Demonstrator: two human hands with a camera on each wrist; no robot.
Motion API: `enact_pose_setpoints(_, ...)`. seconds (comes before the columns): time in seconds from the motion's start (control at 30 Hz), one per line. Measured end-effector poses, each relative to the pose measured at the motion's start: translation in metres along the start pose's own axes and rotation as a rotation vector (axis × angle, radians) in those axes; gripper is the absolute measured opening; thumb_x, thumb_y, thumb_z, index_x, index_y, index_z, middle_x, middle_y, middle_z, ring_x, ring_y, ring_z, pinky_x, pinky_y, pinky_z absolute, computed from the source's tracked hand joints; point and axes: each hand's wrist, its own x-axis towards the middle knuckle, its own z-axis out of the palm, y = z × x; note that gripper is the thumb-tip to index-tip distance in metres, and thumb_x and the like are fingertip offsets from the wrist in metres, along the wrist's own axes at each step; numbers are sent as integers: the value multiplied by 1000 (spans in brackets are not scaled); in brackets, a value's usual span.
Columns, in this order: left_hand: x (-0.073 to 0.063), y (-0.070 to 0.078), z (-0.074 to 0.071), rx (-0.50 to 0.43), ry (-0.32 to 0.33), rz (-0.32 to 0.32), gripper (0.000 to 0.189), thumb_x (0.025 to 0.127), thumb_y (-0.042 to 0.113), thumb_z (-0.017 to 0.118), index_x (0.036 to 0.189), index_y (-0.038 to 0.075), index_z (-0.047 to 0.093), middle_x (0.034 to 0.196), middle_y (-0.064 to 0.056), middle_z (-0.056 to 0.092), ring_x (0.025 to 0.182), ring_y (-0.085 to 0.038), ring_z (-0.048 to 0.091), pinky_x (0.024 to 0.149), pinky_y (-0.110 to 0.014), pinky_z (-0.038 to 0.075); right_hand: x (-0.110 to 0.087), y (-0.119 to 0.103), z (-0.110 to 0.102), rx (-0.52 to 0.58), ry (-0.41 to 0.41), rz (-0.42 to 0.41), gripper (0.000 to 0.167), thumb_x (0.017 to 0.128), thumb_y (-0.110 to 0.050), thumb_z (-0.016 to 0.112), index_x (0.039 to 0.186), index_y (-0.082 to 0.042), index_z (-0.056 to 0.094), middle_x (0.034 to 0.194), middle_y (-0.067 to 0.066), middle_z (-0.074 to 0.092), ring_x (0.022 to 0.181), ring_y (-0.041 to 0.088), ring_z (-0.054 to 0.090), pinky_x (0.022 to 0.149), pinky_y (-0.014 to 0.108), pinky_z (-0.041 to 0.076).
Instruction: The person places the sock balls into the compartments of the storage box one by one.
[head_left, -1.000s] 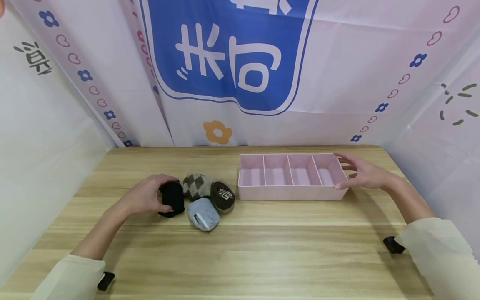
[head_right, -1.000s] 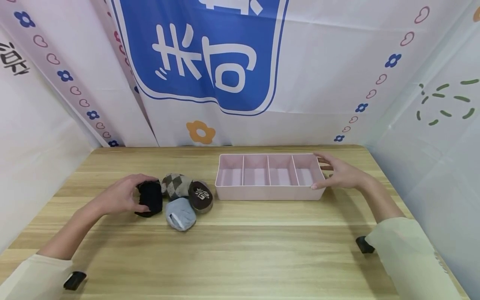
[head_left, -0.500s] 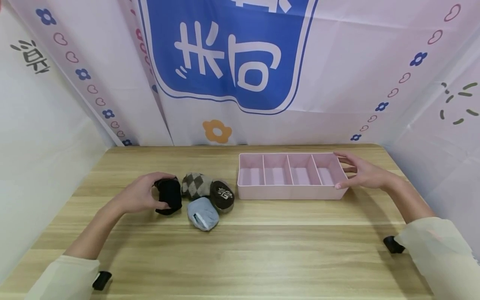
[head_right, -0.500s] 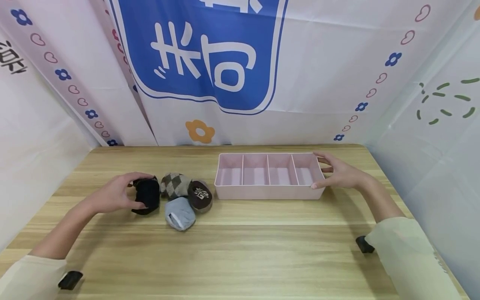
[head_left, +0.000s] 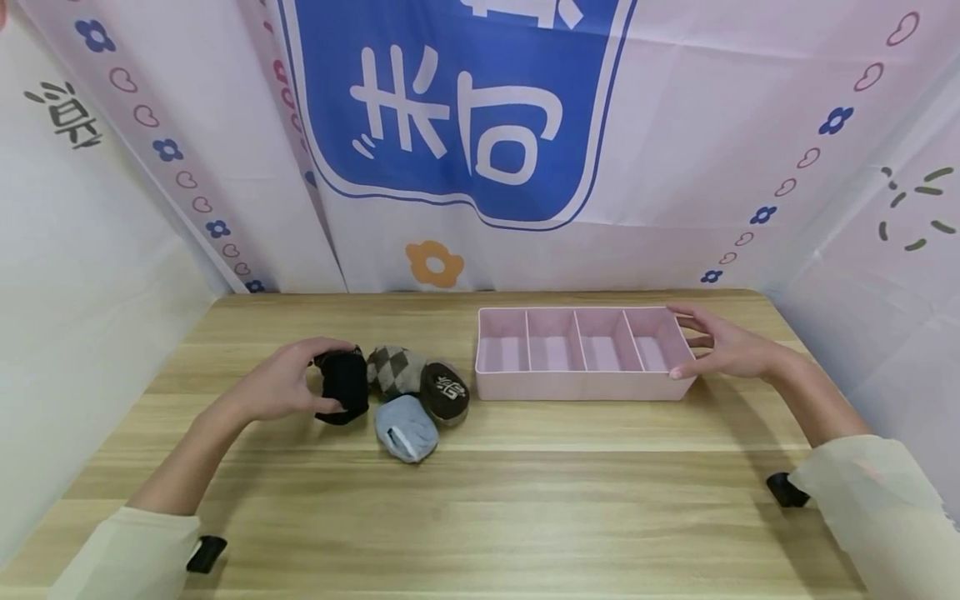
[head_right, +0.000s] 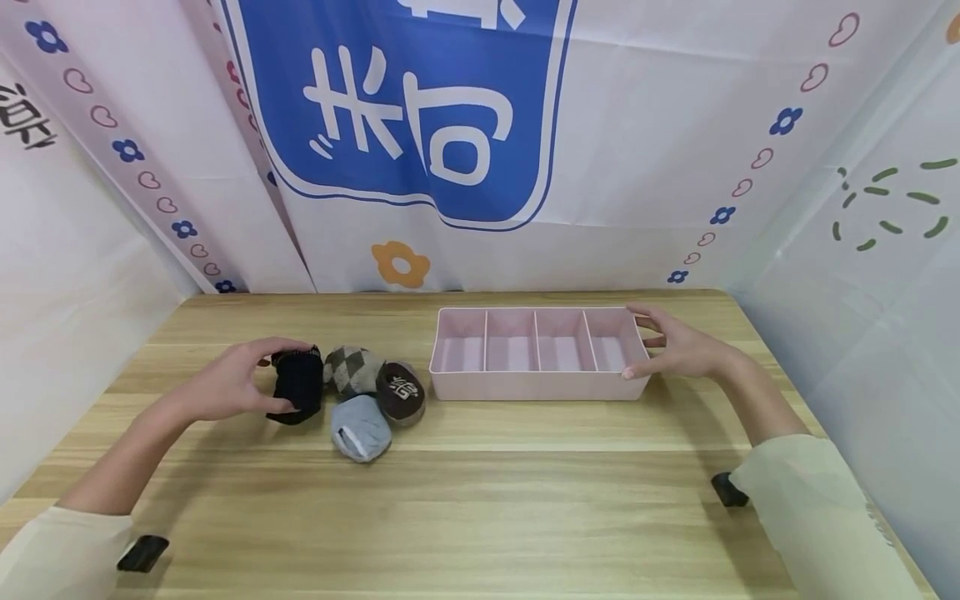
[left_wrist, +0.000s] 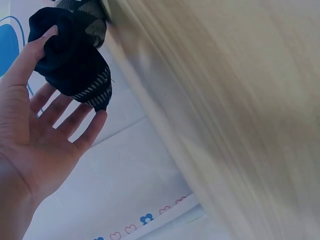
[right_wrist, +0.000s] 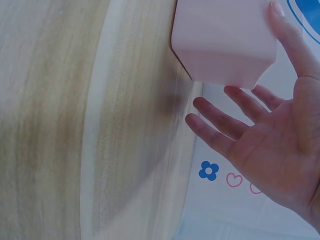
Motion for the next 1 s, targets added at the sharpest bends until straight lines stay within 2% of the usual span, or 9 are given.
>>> enact_pose_setpoints(0.1,0,1,-3,-24,3,2,73,72,15,92,135,-5,61,128,-22,67,118,-42,62,100,-64,48,0,0,0,-4,-1,1,104,87,-9,80,163,1,10,163,36,20,141,60,36,105,49,48)
enact_pose_setpoints(0.3,0,8,-10,-69,18,13,75,73,18,92,138,-3,60,131,-22,66,121,-42,59,99,-65,48,0,1,0,5,-2,3,103,87,-9,80,163,1,11,163,36,20,141,59,36,99,35,50)
enact_pose_setpoints(0.47,4,13,-11,-60,23,0,75,74,21,92,140,2,61,134,-19,65,122,-39,58,94,-60,50,0,1,0,2,-3,-2,104,87,-8,80,163,1,10,163,36,19,141,60,35,102,42,49)
enact_pose_setpoints(0.6,9,16,-9,-62,32,2,76,74,19,92,141,2,60,139,-20,62,128,-43,55,102,-65,45,-1,1,-1,-2,0,-3,103,87,-8,80,163,0,10,163,36,19,141,60,35,103,45,48)
enact_pose_setpoints(0.7,13,19,-9,-70,49,10,77,74,17,92,141,1,59,142,-22,61,133,-45,52,107,-66,41,-1,1,0,-3,1,-1,103,87,-9,80,163,0,10,163,36,19,141,60,34,105,52,47)
enact_pose_setpoints(0.87,18,23,-7,-71,79,16,76,73,18,93,140,1,61,136,-19,65,123,-39,56,98,-60,47,-1,0,0,0,-2,1,103,88,-9,80,163,0,10,163,36,18,142,61,33,107,60,44)
enact_pose_setpoints(1.0,23,25,-4,-77,106,-2,76,73,18,93,141,3,61,134,-18,66,120,-37,57,95,-55,47,-1,0,0,-1,0,0,103,88,-9,80,163,1,9,163,37,17,142,62,32,108,63,42)
